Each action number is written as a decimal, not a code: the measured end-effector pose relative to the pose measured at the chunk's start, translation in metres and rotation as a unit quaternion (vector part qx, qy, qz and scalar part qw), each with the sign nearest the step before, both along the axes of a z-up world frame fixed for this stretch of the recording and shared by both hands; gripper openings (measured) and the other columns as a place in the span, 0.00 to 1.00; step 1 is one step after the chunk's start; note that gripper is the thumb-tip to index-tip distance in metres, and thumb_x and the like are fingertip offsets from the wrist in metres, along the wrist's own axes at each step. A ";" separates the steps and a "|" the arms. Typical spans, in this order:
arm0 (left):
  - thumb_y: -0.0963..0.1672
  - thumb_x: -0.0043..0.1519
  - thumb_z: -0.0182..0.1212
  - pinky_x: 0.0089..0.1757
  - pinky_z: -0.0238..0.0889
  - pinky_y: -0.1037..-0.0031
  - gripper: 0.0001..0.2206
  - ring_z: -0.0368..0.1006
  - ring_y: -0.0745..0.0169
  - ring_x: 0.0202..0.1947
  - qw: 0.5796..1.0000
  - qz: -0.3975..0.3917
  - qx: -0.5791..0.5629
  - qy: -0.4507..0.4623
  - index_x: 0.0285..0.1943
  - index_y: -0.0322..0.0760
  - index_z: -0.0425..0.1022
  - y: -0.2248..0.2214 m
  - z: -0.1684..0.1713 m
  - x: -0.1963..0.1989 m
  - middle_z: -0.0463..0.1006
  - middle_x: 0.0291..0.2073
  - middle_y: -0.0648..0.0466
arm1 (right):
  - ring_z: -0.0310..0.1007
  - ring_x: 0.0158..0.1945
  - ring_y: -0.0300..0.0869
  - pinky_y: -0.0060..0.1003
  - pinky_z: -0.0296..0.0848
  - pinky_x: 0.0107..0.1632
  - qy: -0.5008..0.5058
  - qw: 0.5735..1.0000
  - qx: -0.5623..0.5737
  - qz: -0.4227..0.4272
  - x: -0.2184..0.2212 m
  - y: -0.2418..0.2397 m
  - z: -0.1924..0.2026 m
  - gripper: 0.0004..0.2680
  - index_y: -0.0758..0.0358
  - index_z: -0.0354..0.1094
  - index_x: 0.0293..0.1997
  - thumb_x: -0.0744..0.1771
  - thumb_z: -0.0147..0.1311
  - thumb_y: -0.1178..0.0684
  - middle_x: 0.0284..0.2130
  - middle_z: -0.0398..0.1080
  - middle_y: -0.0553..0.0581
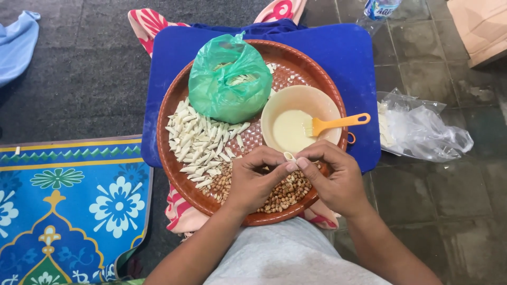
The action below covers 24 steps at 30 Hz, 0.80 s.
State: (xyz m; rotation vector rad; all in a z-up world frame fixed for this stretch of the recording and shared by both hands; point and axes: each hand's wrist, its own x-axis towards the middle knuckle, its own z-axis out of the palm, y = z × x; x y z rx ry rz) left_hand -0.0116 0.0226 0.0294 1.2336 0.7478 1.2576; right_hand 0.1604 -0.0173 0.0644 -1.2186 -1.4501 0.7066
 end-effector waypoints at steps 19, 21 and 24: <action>0.39 0.57 0.74 0.29 0.68 0.86 0.05 0.70 0.77 0.30 0.998 -0.040 -0.044 0.010 0.40 0.32 0.85 -0.003 -0.002 -0.004 0.83 0.35 0.49 | 0.73 0.37 0.39 0.38 0.74 0.45 0.020 0.999 -0.028 -0.001 0.006 -0.004 -0.007 0.03 0.67 0.79 0.39 0.65 0.64 0.60 0.32 0.74 0.59; 0.39 0.57 0.74 0.29 0.69 0.86 0.05 0.70 0.77 0.30 0.998 -0.041 -0.048 0.019 0.40 0.32 0.85 -0.004 -0.002 -0.003 0.83 0.35 0.49 | 0.73 0.38 0.39 0.38 0.74 0.46 0.018 0.999 -0.028 -0.001 0.006 -0.003 -0.008 0.03 0.67 0.79 0.39 0.65 0.65 0.60 0.32 0.74 0.59; 0.39 0.58 0.73 0.29 0.69 0.87 0.05 0.69 0.77 0.31 0.998 -0.036 -0.053 0.011 0.40 0.31 0.84 -0.005 -0.004 -0.002 0.82 0.35 0.49 | 0.73 0.37 0.39 0.37 0.74 0.46 0.012 1.000 -0.020 -0.001 0.006 -0.003 -0.009 0.04 0.68 0.78 0.39 0.64 0.66 0.60 0.32 0.74 0.59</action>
